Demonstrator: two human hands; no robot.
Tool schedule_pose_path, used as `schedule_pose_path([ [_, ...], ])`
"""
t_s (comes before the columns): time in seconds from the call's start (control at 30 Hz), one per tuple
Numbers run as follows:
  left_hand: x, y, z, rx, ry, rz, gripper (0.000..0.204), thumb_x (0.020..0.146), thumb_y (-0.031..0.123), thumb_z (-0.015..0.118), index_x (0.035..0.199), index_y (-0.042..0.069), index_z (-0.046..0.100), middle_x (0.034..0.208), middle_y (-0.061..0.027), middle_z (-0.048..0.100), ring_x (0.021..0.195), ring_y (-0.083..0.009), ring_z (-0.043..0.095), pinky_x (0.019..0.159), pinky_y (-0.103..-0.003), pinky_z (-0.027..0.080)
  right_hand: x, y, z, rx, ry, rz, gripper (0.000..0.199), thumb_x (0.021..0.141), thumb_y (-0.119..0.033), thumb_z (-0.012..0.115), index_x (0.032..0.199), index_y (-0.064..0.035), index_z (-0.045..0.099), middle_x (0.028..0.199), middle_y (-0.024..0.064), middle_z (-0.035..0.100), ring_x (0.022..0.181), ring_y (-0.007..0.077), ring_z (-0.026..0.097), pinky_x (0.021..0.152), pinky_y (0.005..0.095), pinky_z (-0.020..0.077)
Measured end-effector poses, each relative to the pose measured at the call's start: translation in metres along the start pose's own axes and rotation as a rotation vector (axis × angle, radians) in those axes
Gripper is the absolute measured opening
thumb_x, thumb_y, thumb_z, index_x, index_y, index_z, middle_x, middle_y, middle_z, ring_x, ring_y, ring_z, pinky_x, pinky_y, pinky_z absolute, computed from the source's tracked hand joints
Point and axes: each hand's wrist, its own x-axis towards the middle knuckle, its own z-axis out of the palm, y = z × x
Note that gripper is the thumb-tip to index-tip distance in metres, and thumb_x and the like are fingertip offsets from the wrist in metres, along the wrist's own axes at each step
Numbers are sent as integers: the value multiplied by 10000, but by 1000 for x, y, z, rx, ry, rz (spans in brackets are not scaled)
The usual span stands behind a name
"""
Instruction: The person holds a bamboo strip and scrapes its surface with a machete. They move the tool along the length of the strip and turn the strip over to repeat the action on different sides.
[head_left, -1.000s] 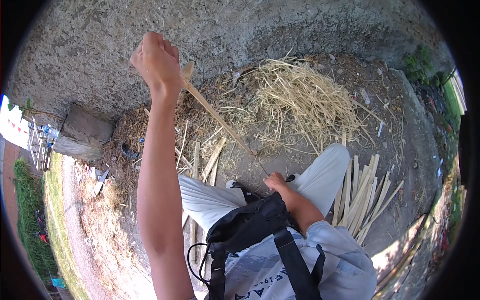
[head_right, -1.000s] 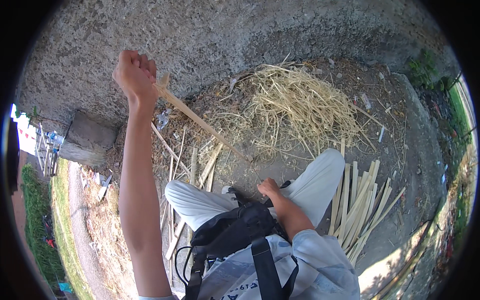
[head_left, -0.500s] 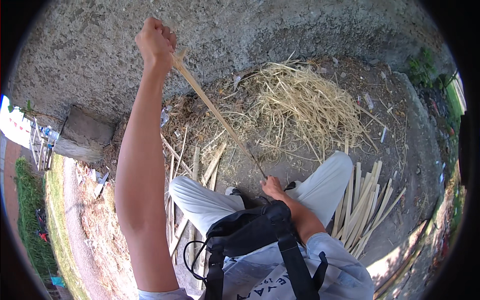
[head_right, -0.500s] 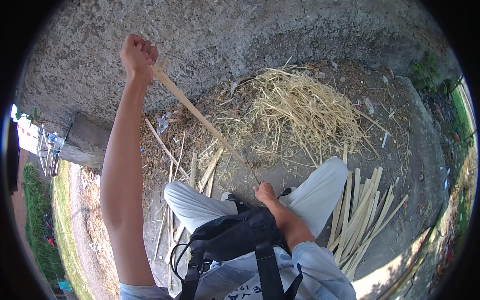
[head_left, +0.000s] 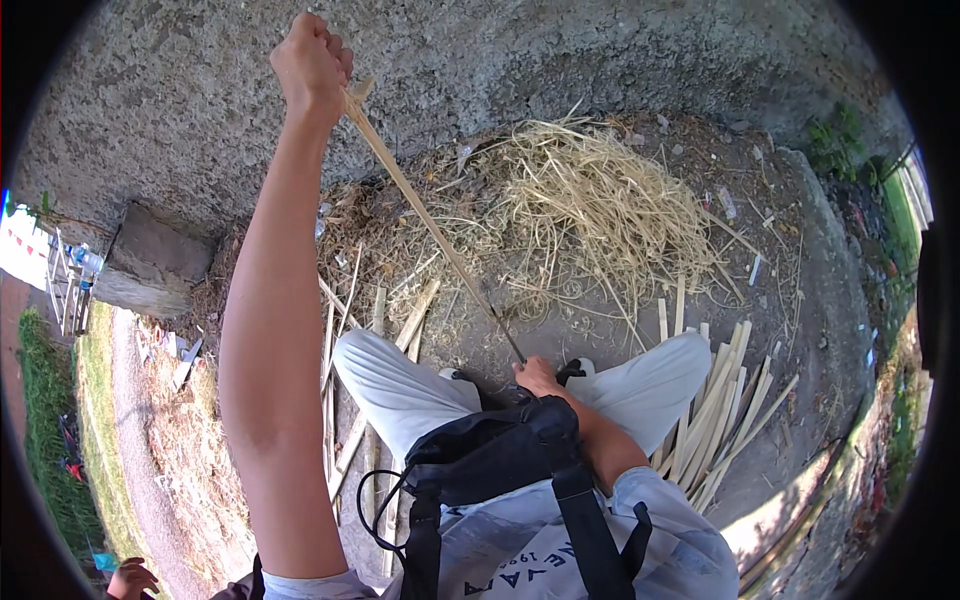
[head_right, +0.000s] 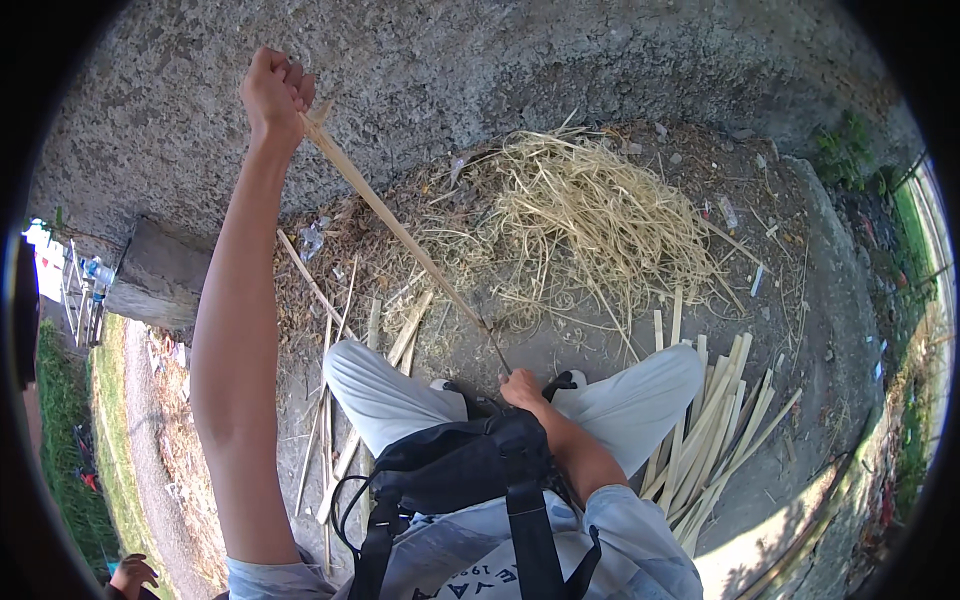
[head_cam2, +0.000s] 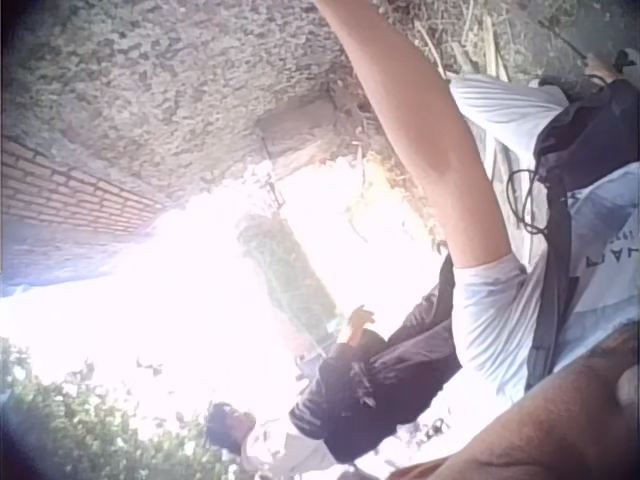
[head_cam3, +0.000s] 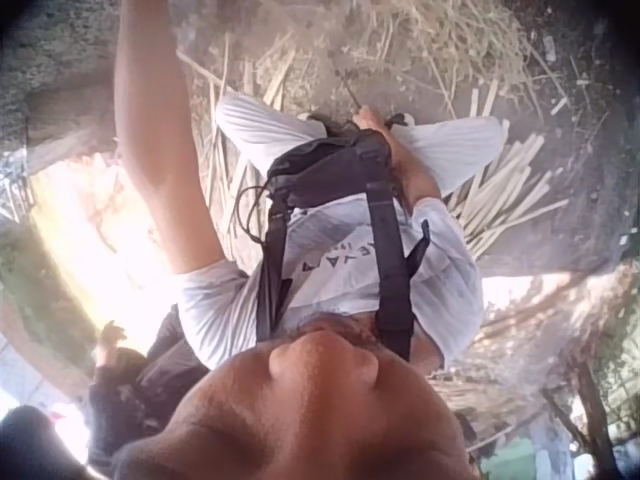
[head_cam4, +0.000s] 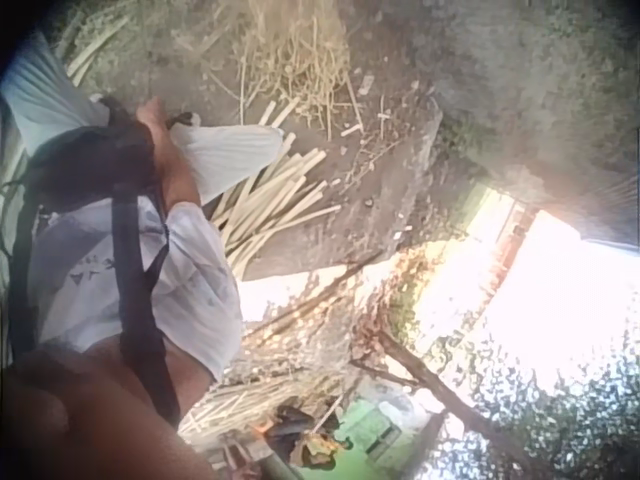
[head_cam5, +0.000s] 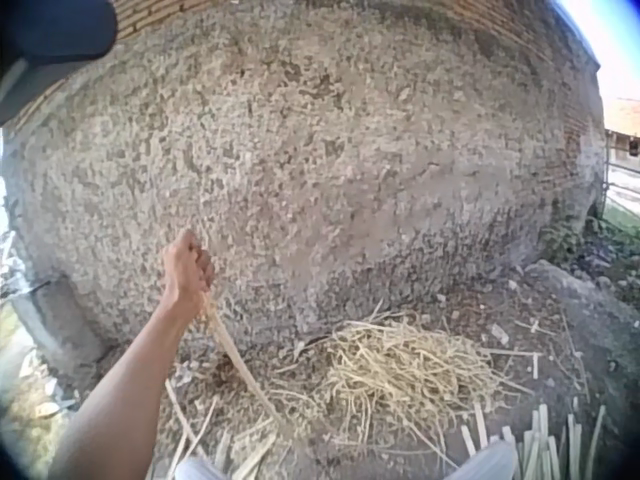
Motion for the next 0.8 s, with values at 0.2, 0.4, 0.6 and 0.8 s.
schedule_pose_path([
  [0.2, -8, 5, -1, 15, 12, 15, 355, 862, 142, 473, 571, 126, 271, 473, -4, 250, 386, -128, 220, 404, -301, 229, 4, -1, -2, 13, -14, 59, 493, 895, -387, 590, 959, 97, 655, 984, 327, 630, 1007, 463, 591, 888, 470, 475],
  [0.4, -12, 7, -1, 31, 12, 44, 349, 868, 140, 467, 576, 122, 278, 473, -5, 254, 392, -123, 213, 404, -301, 227, 7, -11, -4, 11, 27, 18, 495, 897, -389, 580, 958, 96, 658, 980, 321, 635, 1001, 455, 598, 886, 460, 481],
  [0.6, -14, 8, 9, 16, 33, 28, 335, 861, 131, 464, 581, 114, 280, 476, -9, 247, 388, -129, 216, 398, -304, 221, 14, 10, 0, -52, 35, 17, 458, 909, -354, 544, 954, 86, 662, 946, 313, 642, 951, 450, 618, 877, 465, 490],
  [0.8, -12, 11, -25, 42, 114, 30, 331, 853, 122, 452, 578, 120, 267, 481, -19, 250, 386, -138, 210, 400, -302, 216, -18, -60, -44, 294, 212, -61, 391, 903, -322, 555, 937, 49, 674, 939, 283, 655, 939, 441, 624, 838, 461, 508],
])
